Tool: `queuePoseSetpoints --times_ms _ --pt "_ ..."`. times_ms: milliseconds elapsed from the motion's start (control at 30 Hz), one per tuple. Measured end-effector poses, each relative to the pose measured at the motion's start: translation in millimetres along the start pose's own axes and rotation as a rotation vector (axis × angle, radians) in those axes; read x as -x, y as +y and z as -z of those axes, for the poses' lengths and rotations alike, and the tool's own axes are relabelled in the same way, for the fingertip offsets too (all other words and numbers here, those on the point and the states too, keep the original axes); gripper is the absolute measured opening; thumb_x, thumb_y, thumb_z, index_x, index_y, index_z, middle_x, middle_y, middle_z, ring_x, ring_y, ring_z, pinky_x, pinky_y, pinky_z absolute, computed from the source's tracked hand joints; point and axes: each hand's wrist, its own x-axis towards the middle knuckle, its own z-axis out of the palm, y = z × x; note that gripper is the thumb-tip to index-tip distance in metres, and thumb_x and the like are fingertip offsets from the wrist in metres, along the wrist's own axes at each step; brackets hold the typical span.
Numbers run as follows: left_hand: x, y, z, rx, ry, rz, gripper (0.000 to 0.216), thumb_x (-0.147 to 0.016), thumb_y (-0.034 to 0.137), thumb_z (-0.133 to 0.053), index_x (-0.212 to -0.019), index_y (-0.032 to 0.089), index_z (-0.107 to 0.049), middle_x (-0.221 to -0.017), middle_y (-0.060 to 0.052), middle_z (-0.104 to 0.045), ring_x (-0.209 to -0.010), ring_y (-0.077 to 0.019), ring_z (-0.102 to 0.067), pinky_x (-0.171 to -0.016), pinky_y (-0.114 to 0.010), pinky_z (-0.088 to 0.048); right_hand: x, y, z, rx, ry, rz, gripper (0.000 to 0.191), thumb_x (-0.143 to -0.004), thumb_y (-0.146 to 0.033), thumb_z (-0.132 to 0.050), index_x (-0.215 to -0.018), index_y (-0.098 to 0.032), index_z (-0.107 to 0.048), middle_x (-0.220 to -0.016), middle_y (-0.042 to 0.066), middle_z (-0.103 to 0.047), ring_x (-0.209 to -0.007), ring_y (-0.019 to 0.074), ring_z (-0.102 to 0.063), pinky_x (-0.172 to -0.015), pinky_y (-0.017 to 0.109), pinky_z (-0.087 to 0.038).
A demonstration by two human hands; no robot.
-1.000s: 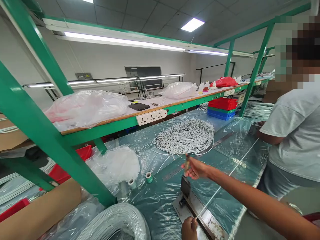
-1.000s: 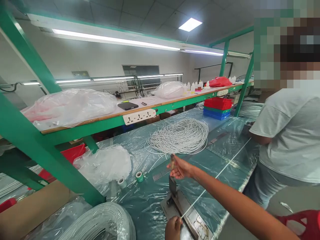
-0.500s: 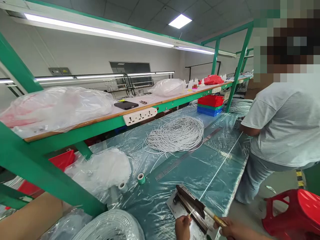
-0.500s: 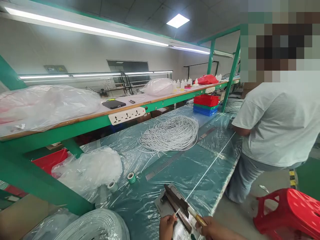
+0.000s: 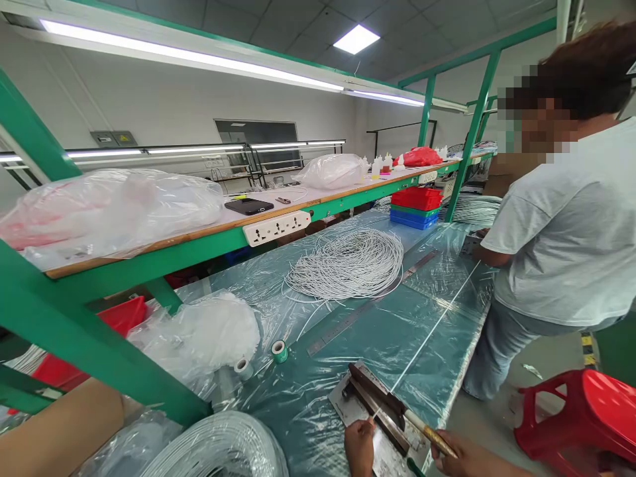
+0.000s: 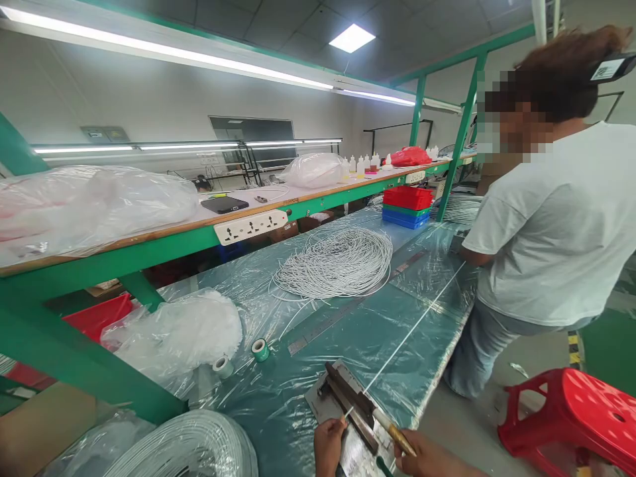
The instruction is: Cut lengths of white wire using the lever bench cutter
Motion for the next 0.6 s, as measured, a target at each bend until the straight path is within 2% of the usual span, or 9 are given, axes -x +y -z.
queuePoseSetpoints --times_ms 133,300,467,600 --pt "4.2 10.2 0.1 -0.020 0.010 0.061 0.053 -0.038 0.073 -0.054 -0.036 0.022 -0.041 -0.044 0.002 -0.031 -0.053 -0.0132 -0.029 -0.057 -0.029 -0.023 -14.7 22.1 -1.6 -0.003 0.020 0.054 0.030 -0.059 -0.042 -0.046 -0.077 -0.020 -0.038 -0.058 -0.005 -0.032 -0.045 0.0070 -0.026 -0.042 0.019 -0.024" --pt "7.6 15.3 1.2 -0.019 0.007 0.057 0.050 -0.038 0.071 -0.054 -0.036 0.023 -0.040 -0.045 0.002 -0.029 -0.053 -0.0132 -0.027 -0.057 -0.029 -0.021 -31.8 48.2 -5.1 0.211 0.187 0.155 0.018 -0.061 -0.028 -0.047 -0.076 -0.019 -0.044 -0.070 0.001 -0.045 -0.067 0.0148 -0.045 -0.061 0.024 -0.038" --pt "5.6 5.7 -1.5 0.011 -0.007 0.035 0.047 -0.042 0.068 -0.052 -0.038 0.021 -0.046 -0.047 -0.001 -0.037 -0.055 -0.0158 -0.033 -0.057 -0.029 -0.024 -29.3 48.2 -5.5 0.364 0.242 0.132 0.016 -0.063 -0.019 -0.042 -0.078 -0.019 -0.047 -0.083 0.007 -0.058 -0.080 0.0207 -0.055 -0.075 0.028 -0.042" --pt "2.7 -9.7 1.1 0.011 -0.014 -0.006 0.049 -0.046 0.069 -0.054 -0.043 0.020 -0.049 -0.048 -0.002 -0.044 -0.056 -0.0169 -0.038 -0.058 -0.030 -0.028 -37.8 70.2 -12.4 0.351 0.346 0.246 0.017 -0.065 -0.026 -0.043 -0.076 -0.021 -0.055 -0.078 0.007 -0.064 -0.076 0.0230 -0.061 -0.075 0.031 -0.048"
